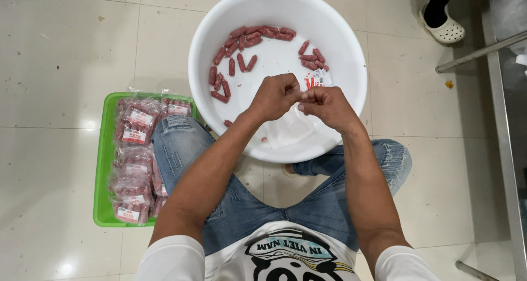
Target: The person, sitting on the floor, takes small processed sausages from a large white bin and places them into small plastic bags, then moves the bags into a green tray.
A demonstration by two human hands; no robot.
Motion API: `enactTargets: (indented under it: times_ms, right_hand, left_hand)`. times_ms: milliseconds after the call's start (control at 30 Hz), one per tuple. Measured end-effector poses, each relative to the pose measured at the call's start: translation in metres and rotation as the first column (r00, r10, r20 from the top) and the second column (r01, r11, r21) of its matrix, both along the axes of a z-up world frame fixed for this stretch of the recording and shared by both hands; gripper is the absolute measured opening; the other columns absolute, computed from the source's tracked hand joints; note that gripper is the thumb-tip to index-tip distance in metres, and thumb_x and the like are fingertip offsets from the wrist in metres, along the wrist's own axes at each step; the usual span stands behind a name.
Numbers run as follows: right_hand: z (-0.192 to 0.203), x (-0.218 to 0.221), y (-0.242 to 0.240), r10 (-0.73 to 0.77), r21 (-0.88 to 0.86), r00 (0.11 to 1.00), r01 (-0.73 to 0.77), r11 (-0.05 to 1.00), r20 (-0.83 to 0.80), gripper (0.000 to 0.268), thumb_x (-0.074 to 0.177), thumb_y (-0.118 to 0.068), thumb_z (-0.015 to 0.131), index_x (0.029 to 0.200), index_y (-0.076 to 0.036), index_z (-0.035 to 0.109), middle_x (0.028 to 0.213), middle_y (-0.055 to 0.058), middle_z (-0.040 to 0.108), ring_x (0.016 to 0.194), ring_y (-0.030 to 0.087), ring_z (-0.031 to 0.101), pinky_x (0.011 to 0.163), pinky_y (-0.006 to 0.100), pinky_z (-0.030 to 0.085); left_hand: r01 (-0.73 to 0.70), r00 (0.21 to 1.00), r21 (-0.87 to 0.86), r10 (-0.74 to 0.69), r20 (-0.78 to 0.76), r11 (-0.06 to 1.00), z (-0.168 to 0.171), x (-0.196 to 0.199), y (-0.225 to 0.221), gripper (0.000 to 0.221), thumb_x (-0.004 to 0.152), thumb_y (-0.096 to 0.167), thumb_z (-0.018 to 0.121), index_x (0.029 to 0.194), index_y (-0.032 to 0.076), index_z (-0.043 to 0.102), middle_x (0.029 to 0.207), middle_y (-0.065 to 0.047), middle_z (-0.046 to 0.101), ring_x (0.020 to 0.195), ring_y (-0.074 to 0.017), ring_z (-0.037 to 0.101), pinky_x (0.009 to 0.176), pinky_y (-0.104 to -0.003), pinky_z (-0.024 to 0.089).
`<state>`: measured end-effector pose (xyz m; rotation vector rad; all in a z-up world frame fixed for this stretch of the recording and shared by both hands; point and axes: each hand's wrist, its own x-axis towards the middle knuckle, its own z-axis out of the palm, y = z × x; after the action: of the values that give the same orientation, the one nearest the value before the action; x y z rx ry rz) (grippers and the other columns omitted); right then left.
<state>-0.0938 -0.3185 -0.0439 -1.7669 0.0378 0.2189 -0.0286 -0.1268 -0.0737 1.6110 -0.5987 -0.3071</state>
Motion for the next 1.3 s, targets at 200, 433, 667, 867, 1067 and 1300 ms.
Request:
enactTargets:
  times_ms: [200, 433, 667, 867, 1067, 1300]
  right_hand:
    - [-0.007, -0.001, 0.0, -0.049, 0.047, 0.998, 0.051, 0.998, -0.051, 0.014, 0.09, 0.003, 0.075, 0.103, 0.004, 0.072, 0.077, 0.01, 0.072, 0.07, 0.014, 0.072, 0.067, 0.027, 0.065]
    - [-0.053, 0.011, -0.003, -0.345, 0.031, 0.917, 0.346, 0.938, 0.203, 0.014, 0.09, -0.002, 0.081, 0.084, 0.0, 0.068, 0.058, 0.01, 0.062, 0.051, 0.013, 0.062, 0.051, 0.025, 0.055]
    - [-0.041, -0.011, 0.017, -0.233, 0.326, 0.958, 0.171, 0.93, 0.164, 0.02, 0.078, 0.011, 0.078, 0.078, -0.001, 0.061, 0.073, 0.01, 0.063, 0.065, 0.018, 0.063, 0.064, 0.036, 0.056]
    - [-0.062, -0.002, 0.015, -0.551, 0.368, 0.826, 0.479, 0.797, 0.119, 0.024, 0.088, 0.01, 0.067, 0.074, -0.002, 0.051, 0.062, 0.009, 0.051, 0.056, 0.018, 0.059, 0.056, 0.035, 0.056]
    - [-0.019, -0.018, 0.063, -0.357, -0.069, 0.609, 0.563, 0.824, 0.708, 0.035, 0.085, 0.02, 0.07, 0.066, -0.003, 0.052, 0.061, 0.009, 0.048, 0.055, 0.016, 0.044, 0.053, 0.03, 0.037]
    - [-0.048, 0.001, 0.033, -0.523, 0.132, 0.711, 0.53, 0.838, 0.469, 0.021, 0.097, 0.007, 0.066, 0.113, -0.003, 0.056, 0.083, 0.011, 0.065, 0.067, 0.01, 0.059, 0.064, 0.026, 0.052]
  left_hand:
    - [0.021, 0.999, 0.006, -0.021, 0.042, 1.0, 0.003, -0.004, 0.0, 0.01, 0.088, 0.013, 0.077, 0.089, 0.005, 0.072, 0.076, -0.013, 0.07, 0.072, -0.0215, 0.064, 0.068, -0.038, 0.05]
    - [-0.438, 0.891, 0.003, 0.434, 0.135, 0.899, 0.028, -0.026, -0.006, 0.031, 0.082, 0.035, 0.081, 0.092, 0.01, 0.066, 0.074, -0.006, 0.065, 0.065, -0.0206, 0.064, 0.06, -0.032, 0.051]
    - [-0.098, 0.99, -0.221, 0.073, -0.116, 0.97, -0.006, -0.012, -0.012, 0.006, 0.078, 0.006, 0.075, 0.081, 0.007, 0.07, 0.064, -0.009, 0.066, 0.063, -0.0158, 0.061, 0.06, -0.033, 0.049]
    - [-0.075, 0.992, 0.213, 0.051, 0.114, 0.974, 0.015, -0.001, 0.004, 0.011, 0.078, 0.018, 0.074, 0.082, 0.012, 0.066, 0.063, -0.009, 0.068, 0.063, -0.0328, 0.072, 0.06, -0.044, 0.054]
    - [-0.323, 0.942, 0.012, 0.323, -0.09, 0.946, -0.012, -0.016, -0.021, 0.003, 0.084, 0.016, 0.066, 0.085, 0.015, 0.063, 0.06, 0.001, 0.061, 0.058, -0.0204, 0.066, 0.057, -0.034, 0.051]
    - [-0.237, 0.97, -0.069, 0.239, 0.031, 0.969, 0.003, -0.021, -0.021, 0.01, 0.077, 0.015, 0.071, 0.078, 0.013, 0.06, 0.067, -0.007, 0.061, 0.064, -0.0249, 0.065, 0.06, -0.039, 0.052]
